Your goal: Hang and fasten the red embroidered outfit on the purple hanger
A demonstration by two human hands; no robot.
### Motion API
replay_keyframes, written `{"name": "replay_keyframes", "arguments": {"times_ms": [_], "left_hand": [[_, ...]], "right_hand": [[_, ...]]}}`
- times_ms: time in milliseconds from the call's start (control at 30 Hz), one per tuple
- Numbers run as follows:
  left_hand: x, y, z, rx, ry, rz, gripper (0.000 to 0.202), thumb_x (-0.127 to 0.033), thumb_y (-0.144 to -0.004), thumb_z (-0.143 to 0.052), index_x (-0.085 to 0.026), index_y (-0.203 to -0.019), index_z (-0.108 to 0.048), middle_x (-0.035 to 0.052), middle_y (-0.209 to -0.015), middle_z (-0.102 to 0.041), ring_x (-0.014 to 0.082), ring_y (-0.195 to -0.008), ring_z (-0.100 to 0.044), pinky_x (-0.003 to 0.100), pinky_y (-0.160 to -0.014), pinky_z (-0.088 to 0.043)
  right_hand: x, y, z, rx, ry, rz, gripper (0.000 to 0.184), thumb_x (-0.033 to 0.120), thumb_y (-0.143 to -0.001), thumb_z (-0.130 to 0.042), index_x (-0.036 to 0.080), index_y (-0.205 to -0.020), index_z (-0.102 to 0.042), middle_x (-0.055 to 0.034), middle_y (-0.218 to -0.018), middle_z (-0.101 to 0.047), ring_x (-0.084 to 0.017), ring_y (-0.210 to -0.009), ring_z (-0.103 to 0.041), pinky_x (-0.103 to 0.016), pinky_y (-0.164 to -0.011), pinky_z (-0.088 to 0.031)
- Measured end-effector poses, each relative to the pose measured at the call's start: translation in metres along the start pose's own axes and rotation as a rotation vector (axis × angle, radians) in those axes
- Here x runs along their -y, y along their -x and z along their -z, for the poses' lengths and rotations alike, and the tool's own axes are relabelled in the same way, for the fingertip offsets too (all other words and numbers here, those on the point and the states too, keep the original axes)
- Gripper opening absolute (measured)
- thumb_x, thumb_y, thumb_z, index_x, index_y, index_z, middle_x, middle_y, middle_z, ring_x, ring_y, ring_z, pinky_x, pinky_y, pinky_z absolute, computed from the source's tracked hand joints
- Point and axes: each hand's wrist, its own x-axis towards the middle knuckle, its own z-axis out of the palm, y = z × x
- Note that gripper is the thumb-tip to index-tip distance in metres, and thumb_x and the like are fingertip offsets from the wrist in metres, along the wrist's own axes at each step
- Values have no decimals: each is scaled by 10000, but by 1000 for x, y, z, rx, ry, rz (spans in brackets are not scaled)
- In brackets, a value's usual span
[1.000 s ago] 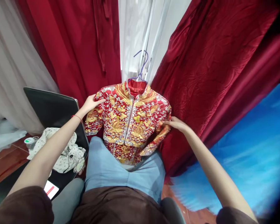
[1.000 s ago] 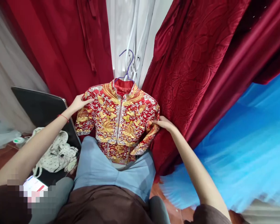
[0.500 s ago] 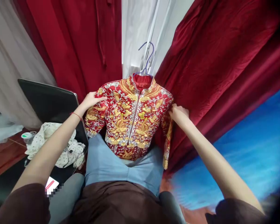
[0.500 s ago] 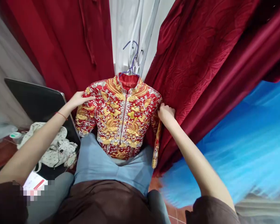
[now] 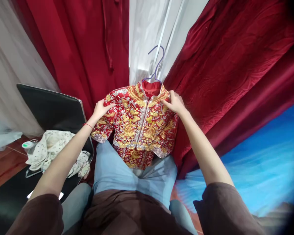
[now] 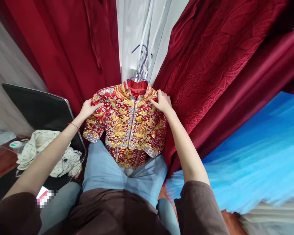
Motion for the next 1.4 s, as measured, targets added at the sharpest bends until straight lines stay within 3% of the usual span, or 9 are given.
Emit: {"name": "replay_keyframes", "arguments": {"times_ms": [267, 633, 733, 833, 967, 1067, 1200, 1400], "left_hand": [[0, 7, -12, -82, 2, -46, 492, -506, -761, -686, -169, -1120, -672, 93, -1136, -728, 262, -1047, -675, 351, -950, -510], [4, 6, -14, -168, -77, -41, 522, -508, -758, -702, -153, -1123, -590, 121, -1094, -683, 273, -1024, -648, 415, -963, -490], [-14, -4, -5, -251, -195, -110, 495, -475, -765, -701, -175, -1131, -558, 136, -1163, -628, 316, -1133, -579, 476, -1024, -436], [-52, -26, -3, -240, -252, -303, 469, -458, -799, -670, -203, -1173, -547, 145, -1287, -560, 355, -1278, -466, 518, -1102, -336], [-102, -57, -26, -26, -291, -516, 625, -546, -780, -673, -160, -1247, -519, 166, -1298, -559, 390, -1301, -442, 538, -1122, -267], [-116, -64, -57, 89, -320, -536, 713, -662, -755, -643, -123, -1208, -534, 184, -1204, -605, 418, -1256, -480, 544, -1091, -287], [-111, -54, -84, -19, -337, -499, 699, -727, -771, -573, -124, -1124, -562, 206, -1146, -626, 433, -1240, -488, 516, -1072, -293], [-108, -47, -85, -83, -365, -500, 690, -736, -817, -495, -126, -1133, -553, 208, -1151, -632, 423, -1240, -485, 504, -1064, -284]], "right_hand": [[0, 2, -15, -46, 67, -32, 701, 687, -911, -284, 119, -1285, -450, -234, -1238, -556, -379, -1115, -490, -499, -929, -392], [3, 6, -26, -121, 34, -42, 648, 658, -913, -320, 133, -1270, -451, -225, -1217, -557, -392, -1126, -483, -515, -942, -381], [7, 6, -28, -128, 3, -45, 626, 662, -905, -336, 154, -1252, -453, -210, -1187, -570, -385, -1108, -489, -514, -927, -390], [11, 6, -27, -105, -14, -42, 613, 654, -905, -339, 149, -1236, -451, -210, -1172, -575, -377, -1093, -497, -509, -916, -399], [14, 6, -27, -96, -16, -44, 616, 646, -908, -333, 145, -1250, -436, -218, -1183, -567, -383, -1101, -493, -520, -923, -396], [17, 9, -29, -105, 5, -66, 628, 642, -914, -316, 133, -1265, -422, -226, -1196, -555, -389, -1113, -487, -524, -931, -394], [19, 11, -31, -112, 35, -59, 645, 641, -924, -295, 117, -1279, -415, -224, -1218, -542, -380, -1123, -483, -510, -948, -392], [21, 12, -34, -129, 37, -75, 665, 651, -925, -279, 117, -1301, -404, -227, -1210, -533, -385, -1129, -474, -514, -943, -387]]}}
